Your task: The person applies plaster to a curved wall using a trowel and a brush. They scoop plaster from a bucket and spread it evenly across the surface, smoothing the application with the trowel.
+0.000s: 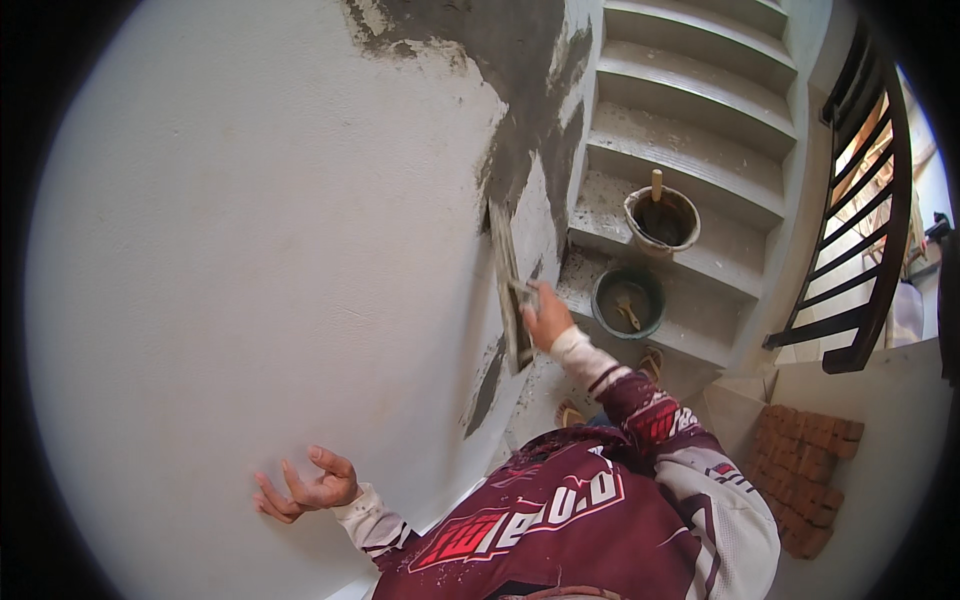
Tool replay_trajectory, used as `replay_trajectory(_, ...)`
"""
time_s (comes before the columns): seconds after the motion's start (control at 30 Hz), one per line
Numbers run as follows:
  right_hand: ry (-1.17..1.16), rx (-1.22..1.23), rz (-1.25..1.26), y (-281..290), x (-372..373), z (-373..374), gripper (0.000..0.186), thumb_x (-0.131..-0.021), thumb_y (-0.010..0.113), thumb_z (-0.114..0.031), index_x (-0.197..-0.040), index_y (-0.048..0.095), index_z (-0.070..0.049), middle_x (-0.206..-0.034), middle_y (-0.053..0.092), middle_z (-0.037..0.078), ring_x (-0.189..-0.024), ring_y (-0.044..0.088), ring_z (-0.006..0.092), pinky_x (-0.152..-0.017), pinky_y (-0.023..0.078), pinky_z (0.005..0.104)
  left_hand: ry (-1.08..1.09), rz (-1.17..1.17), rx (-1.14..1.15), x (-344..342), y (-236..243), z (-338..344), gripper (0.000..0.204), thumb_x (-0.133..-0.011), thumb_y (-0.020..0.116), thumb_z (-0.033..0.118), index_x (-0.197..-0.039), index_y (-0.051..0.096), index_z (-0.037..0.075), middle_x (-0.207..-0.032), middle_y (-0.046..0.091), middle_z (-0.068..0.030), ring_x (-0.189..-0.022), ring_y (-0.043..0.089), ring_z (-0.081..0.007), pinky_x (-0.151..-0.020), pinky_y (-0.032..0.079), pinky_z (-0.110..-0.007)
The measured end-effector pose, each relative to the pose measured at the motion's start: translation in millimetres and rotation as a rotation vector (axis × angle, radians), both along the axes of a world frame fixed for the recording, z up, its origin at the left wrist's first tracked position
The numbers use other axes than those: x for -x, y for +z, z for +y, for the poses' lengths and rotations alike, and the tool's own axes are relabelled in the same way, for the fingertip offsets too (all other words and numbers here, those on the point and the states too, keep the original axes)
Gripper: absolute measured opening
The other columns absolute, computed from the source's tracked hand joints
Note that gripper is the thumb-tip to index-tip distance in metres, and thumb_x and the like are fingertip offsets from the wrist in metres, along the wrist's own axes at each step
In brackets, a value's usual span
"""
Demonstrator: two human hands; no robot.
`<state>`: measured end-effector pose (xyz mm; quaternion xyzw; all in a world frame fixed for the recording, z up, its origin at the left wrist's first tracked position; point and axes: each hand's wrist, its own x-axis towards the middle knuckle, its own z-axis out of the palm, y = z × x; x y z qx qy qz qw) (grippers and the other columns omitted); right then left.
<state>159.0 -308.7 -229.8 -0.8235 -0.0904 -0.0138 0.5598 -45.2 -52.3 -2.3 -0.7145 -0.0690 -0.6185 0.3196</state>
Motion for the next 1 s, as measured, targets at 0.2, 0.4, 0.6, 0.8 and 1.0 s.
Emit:
replay_trajectory(0.2,0.074,-0.082,0.194,-16.4,56.1,-20.0,0.041,-0.084,0.060,-0.018,-0.120,0.048,-0.004,-0.095,0.060,0.029,-0.090,0.059,0.0444,-0.078,0.046,0.0455,0.010,-0.005,-0.006,4.1,0.5,1.7,0.031,-0.088,0.058,0.032,-0.110,0.053,0.011,-0.126,0.049,-0.0147,-0.127,0.032,-0.0305,-0.107,0.022,-0.047)
replay_trajectory(0.4,-0.013,-0.280,0.292,-45.6,5.3,-49.7,0.034,-0.086,0.058,-0.015,-0.116,0.050,-0.001,-0.065,0.054,0.005,-0.045,0.052,0.0126,-0.039,0.043,0.0292,-0.011,-0.007,-0.016,0.0,2.3,0.4,0.031,-0.088,0.058,0.033,-0.110,0.053,0.011,-0.126,0.050,-0.0147,-0.128,0.032,-0.0302,-0.107,0.022,-0.047)
replay_trajectory(0.6,0.053,-0.396,0.424,7.2,-29.3,-50.4,0.033,-0.086,0.058,-0.014,-0.115,0.050,0.001,-0.067,0.054,0.005,-0.042,0.049,0.0122,-0.037,0.041,0.0284,0.011,-0.010,-0.003,1.2,1.0,0.4,0.028,-0.088,0.056,0.031,-0.106,0.053,0.009,-0.124,0.051,-0.0190,-0.128,0.031,-0.0293,-0.106,0.023,-0.049)
replay_trajectory(0.8,0.058,-0.220,0.347,27.0,-42.9,-44.3,0.035,-0.084,0.059,-0.017,-0.113,0.051,0.000,-0.069,0.059,0.014,-0.051,0.058,0.0242,-0.047,0.048,0.0361,0.007,-0.010,-0.004,1.1,0.2,2.5,0.028,-0.088,0.057,0.031,-0.105,0.054,0.009,-0.124,0.051,-0.0188,-0.128,0.031,-0.0295,-0.106,0.023,-0.049)
replay_trajectory(1.0,0.146,0.173,-0.055,5.7,4.8,-41.5,0.038,-0.083,0.056,-0.016,-0.117,0.049,-0.003,-0.084,0.061,0.026,-0.076,0.063,0.0392,-0.070,0.049,0.0439,-0.013,-0.008,-0.032,0.4,0.7,4.8,0.030,-0.088,0.059,0.032,-0.108,0.054,0.010,-0.125,0.051,-0.0142,-0.125,0.034,-0.0291,-0.105,0.025,-0.046)
